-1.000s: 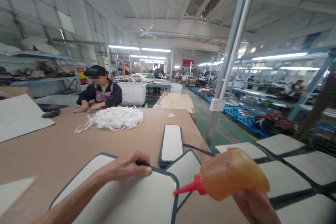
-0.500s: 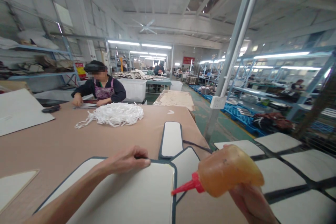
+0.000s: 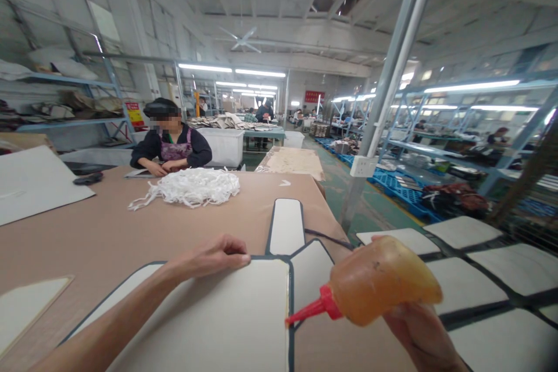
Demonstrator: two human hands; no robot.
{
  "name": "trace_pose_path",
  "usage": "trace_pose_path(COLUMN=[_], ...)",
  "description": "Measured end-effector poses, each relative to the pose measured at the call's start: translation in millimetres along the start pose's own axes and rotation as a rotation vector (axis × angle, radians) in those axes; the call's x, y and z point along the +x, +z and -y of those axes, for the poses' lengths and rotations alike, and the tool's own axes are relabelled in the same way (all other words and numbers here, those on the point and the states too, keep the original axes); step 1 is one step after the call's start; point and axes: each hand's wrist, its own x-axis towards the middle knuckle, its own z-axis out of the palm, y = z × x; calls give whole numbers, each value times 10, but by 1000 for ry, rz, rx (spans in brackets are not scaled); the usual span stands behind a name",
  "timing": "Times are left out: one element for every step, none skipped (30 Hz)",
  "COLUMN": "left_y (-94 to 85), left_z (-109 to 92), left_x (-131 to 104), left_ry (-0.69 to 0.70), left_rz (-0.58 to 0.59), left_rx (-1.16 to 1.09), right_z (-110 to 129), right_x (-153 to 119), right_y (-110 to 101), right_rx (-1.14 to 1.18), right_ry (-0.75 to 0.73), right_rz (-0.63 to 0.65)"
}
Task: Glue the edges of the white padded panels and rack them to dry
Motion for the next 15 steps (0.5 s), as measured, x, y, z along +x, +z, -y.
trace_pose_path(left_y=[1, 3, 5, 7, 8, 7, 6, 4, 0, -3, -7, -9, -12, -14, -15], left_z=[-9, -18, -25, -29, -31, -29, -24, -16, -7, 3, 11, 18, 24, 30, 36], left_x=[2, 4, 6, 9, 12, 16, 20, 24, 27, 29, 29, 27, 23, 18, 12], left_ry=[-3, -9, -17, -25, -33, -39, -42, -43, -41, -39, -39, -39, -42, -49, -56], left_rz=[2, 4, 4, 3, 0, -4, -7, -8, -9, -10, -12, -13, -16, -21, -26], left_rx=[-4, -8, -12, -16, -17, -18, -18, -17, -16, -16, -17, -18, -21, -25, -33], right_z=[1, -2, -7, -13, -16, -17, -16, -12, -7, -2, 2, 5, 8, 10, 13], right_x=[-12, -26, -40, -53, -63, -71, -76, -81, -84, -87, -91, -96, -101, -106, -111], right_y=[1, -4, -15, -30, -46, -61, -73, -81, -83, -79, -69, -55, -36, -15, 8], right_rx=[14, 25, 34, 38, 32, 16, -5, -26, -41, -51, -51, -47, -39, -29, -18], right_ry=[13, 26, 36, 42, 46, 52, 60, 70, 78, 84, 88, 90, 90, 86, 79], right_rz=[-9, -19, -31, -43, -53, -50, -38, -26, -20, -23, -34, -54, -76, -90, -101])
